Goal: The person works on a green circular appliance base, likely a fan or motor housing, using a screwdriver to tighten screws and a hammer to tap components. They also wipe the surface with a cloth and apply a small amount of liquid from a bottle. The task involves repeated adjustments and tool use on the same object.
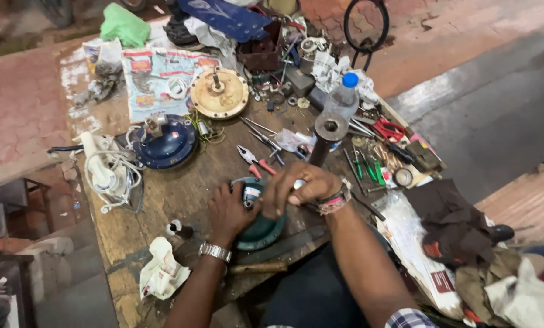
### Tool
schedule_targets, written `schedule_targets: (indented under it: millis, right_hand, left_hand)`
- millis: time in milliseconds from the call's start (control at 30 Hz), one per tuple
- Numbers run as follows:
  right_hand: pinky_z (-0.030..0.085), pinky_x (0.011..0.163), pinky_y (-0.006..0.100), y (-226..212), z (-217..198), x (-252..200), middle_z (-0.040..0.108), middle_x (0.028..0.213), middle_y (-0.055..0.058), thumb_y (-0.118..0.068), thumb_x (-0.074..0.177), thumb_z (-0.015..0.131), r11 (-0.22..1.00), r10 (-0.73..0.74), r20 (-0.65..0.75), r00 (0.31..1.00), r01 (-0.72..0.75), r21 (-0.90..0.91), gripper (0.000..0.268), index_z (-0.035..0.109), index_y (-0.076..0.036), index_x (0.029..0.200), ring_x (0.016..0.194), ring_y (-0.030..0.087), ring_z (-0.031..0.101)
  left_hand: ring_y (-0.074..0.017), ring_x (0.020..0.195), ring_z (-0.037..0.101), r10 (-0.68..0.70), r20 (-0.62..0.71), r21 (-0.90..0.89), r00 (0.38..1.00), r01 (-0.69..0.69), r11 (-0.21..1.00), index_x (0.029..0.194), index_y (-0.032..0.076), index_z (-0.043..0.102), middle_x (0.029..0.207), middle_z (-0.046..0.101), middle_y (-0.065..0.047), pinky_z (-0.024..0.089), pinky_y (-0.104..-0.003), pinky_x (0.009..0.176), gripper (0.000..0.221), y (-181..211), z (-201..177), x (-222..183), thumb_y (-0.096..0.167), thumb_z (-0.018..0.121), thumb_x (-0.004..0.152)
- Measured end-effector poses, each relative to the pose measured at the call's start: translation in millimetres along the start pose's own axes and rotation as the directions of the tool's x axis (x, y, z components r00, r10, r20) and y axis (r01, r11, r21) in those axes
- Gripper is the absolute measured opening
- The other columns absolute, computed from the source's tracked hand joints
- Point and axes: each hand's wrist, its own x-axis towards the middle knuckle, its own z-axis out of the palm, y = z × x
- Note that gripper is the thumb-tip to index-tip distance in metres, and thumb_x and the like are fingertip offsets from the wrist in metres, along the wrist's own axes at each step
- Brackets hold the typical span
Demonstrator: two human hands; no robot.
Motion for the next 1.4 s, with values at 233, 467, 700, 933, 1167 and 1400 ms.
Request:
schedule_targets:
  millis: [233,467,700,933,1167,1400]
  right_hand:
    - [0.051,0.063,0.032,41,17,-35,0.072,0.078,0.014,-0.035,0.093,0.068,0.927,-0.091,-0.551,0.829,-0.132,-0.351,0.04,0.073,0.004,0.088,0.068,0.02,0.067]
    - [0.04,0.051,0.024,87,69,-30,0.057,0.068,0.001,-0.022,0.103,0.063,0.917,-0.386,-0.921,0.039,-0.094,-0.388,0.024,0.064,-0.002,0.089,0.056,0.01,0.051]
    - [0.041,0.055,0.026,53,57,-30,0.059,0.068,0.001,-0.042,0.104,0.056,0.892,-0.217,-0.768,0.603,-0.197,-0.407,0.044,0.068,-0.001,0.091,0.059,0.01,0.055]
    - [0.045,0.06,0.032,15,-14,-10,0.064,0.071,0.008,-0.037,0.091,0.068,0.977,0.159,-0.019,0.987,-0.16,-0.139,0.04,0.07,0.002,0.081,0.063,0.018,0.061]
    - [0.048,0.059,0.031,39,21,-28,0.069,0.074,0.008,-0.028,0.088,0.073,0.883,-0.056,-0.675,0.736,-0.278,-0.377,0.031,0.071,0.002,0.082,0.064,0.017,0.063]
    - [0.048,0.057,0.028,64,45,-34,0.069,0.077,0.006,-0.019,0.096,0.068,0.867,-0.339,-0.802,0.493,-0.168,-0.47,0.024,0.068,0.002,0.084,0.061,0.013,0.061]
  left_hand:
    - [-0.0406,0.115,0.052,0.0,0.01,-0.026,1.0,0.0,1.0,0.123,0.013,0.062,0.129,0.055,-0.021,0.042,-0.056,0.088,0.063,5,-11,7,0.055,0.072,0.078]
    - [-0.0414,0.118,0.052,0.007,-0.001,-0.055,1.0,-0.007,0.998,0.124,0.011,0.061,0.132,0.054,-0.021,0.041,-0.058,0.09,0.061,4,-9,3,0.052,0.071,0.079]
    - [-0.0407,0.114,0.053,0.05,-0.049,-0.004,0.998,-0.05,0.999,0.123,0.011,0.061,0.128,0.056,-0.019,0.042,-0.057,0.09,0.063,0,1,-2,0.056,0.071,0.079]
    - [-0.0408,0.114,0.055,0.078,-0.086,-0.003,0.993,-0.079,0.997,0.121,0.01,0.061,0.128,0.056,-0.02,0.042,-0.057,0.09,0.06,-2,1,-1,0.055,0.069,0.082]
    - [-0.0419,0.113,0.054,0.053,-0.068,-0.002,0.996,-0.053,0.999,0.12,0.009,0.06,0.129,0.055,-0.021,0.042,-0.058,0.089,0.059,6,-4,5,0.051,0.071,0.081]
    - [-0.0419,0.115,0.053,0.055,-0.118,-0.075,0.991,-0.064,0.995,0.12,0.004,0.057,0.131,0.055,-0.021,0.041,-0.059,0.086,0.065,6,-6,4,0.049,0.074,0.075]
